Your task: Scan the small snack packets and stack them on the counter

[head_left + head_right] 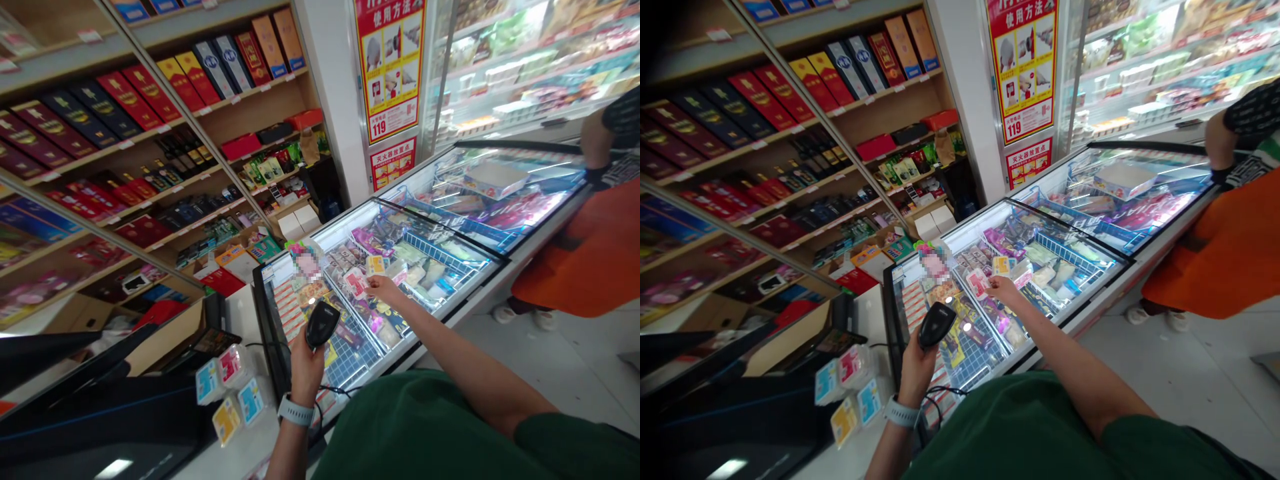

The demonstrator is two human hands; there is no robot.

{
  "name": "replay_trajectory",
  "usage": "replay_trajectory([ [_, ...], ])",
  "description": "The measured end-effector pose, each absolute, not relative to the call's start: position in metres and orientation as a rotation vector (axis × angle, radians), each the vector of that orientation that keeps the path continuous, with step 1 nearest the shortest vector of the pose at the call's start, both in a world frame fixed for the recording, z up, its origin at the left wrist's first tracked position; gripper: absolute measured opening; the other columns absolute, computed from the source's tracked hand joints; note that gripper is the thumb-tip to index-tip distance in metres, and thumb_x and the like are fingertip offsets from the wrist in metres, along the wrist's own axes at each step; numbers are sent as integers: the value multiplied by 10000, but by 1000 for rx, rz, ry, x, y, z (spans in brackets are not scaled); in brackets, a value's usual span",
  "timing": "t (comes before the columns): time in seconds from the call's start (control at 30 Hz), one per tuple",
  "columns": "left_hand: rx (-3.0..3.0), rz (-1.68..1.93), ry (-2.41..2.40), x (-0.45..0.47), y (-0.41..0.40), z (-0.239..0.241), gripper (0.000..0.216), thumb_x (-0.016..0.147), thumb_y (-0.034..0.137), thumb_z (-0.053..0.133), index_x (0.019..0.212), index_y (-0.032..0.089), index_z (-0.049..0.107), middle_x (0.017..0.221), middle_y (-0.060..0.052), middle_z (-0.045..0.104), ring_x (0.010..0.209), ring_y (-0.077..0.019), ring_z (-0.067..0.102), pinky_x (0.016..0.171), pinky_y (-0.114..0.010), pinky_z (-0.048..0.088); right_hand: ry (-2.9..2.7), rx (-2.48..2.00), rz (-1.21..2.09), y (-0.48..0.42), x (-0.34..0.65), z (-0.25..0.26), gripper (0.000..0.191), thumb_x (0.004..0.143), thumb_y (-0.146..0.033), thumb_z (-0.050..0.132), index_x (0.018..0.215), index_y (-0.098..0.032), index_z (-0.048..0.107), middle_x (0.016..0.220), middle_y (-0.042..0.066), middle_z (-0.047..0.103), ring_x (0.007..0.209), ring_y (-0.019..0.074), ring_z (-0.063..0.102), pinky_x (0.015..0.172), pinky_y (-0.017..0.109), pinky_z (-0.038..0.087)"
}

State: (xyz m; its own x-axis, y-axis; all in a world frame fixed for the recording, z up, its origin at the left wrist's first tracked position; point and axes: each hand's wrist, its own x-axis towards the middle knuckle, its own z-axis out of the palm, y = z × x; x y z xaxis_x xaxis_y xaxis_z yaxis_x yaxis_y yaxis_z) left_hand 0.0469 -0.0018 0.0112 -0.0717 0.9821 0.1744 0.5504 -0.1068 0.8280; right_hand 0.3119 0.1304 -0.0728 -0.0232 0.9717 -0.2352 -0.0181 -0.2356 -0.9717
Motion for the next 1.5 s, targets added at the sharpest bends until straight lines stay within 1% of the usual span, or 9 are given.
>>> replay_trajectory([
  [0.13,1691,1089,1660,48,-3,12,483,739,144,617,1220,179,604,1149,-100,722,1096,-281,672,985,-427,503,-1112,-1393,1313,130,313,-67,285,773,-244,701,1048,-172,676,767,19,724,611,181,700,603,297,594],
  [0.2,1694,1088,1665,47,-2,9,493,736,139,619,1227,173,599,1155,-102,720,1103,-279,669,997,-429,498,-1138,-1410,1258,129,314,-65,302,805,-256,670,1096,-176,666,769,25,722,590,184,702,579,296,589],
  [0.33,1728,1088,1649,45,0,5,499,732,107,600,1226,178,604,1168,-95,716,1134,-275,657,1011,-424,492,-1196,-1443,1157,129,313,-61,284,793,-231,679,1076,-211,686,760,11,725,624,183,707,658,311,599],
  [0.53,1779,1075,1637,47,2,8,478,738,91,565,1203,183,620,1159,-96,712,1160,-283,644,1022,-434,488,-1211,-1443,1066,130,311,-56,286,756,-170,662,1032,-239,694,840,19,742,754,202,712,757,339,599],
  [0.7,1783,1088,1629,50,0,11,511,730,87,571,1228,192,612,1172,-94,709,1167,-286,638,1037,-444,479,-1205,-1393,1042,133,313,-58,253,777,-190,611,1021,-210,675,844,20,711,749,179,698,747,329,602],
  [0.97,1792,1054,1649,50,-2,11,513,746,90,575,1249,184,599,1192,-109,700,1164,-288,637,1031,-454,478,-1155,-1394,986,136,317,-59,302,768,-225,635,1063,-178,683,811,11,658,691,155,661,734,331,609],
  [1.17,1783,1077,1647,49,-2,9,521,733,84,586,1245,184,597,1190,-105,702,1156,-286,638,1033,-451,477,-1110,-1374,1023,138,314,-62,279,755,-238,663,1025,-168,670,844,24,678,749,168,676,767,355,620],
  [1.3,1800,1070,1650,47,-2,8,528,738,85,583,1256,187,593,1202,-108,698,1144,-286,642,1023,-449,483,-1151,-1395,994,138,314,-63,234,768,-237,661,995,-180,668,838,25,698,748,178,689,792,382,619],
  [1.5,1810,1064,1657,46,-1,8,530,740,88,587,1262,180,593,1201,-116,698,1152,-293,638,1030,-458,476,-1142,-1391,987,139,313,-61,216,773,-228,647,982,-179,662,856,36,695,756,181,684,756,366,624],
])
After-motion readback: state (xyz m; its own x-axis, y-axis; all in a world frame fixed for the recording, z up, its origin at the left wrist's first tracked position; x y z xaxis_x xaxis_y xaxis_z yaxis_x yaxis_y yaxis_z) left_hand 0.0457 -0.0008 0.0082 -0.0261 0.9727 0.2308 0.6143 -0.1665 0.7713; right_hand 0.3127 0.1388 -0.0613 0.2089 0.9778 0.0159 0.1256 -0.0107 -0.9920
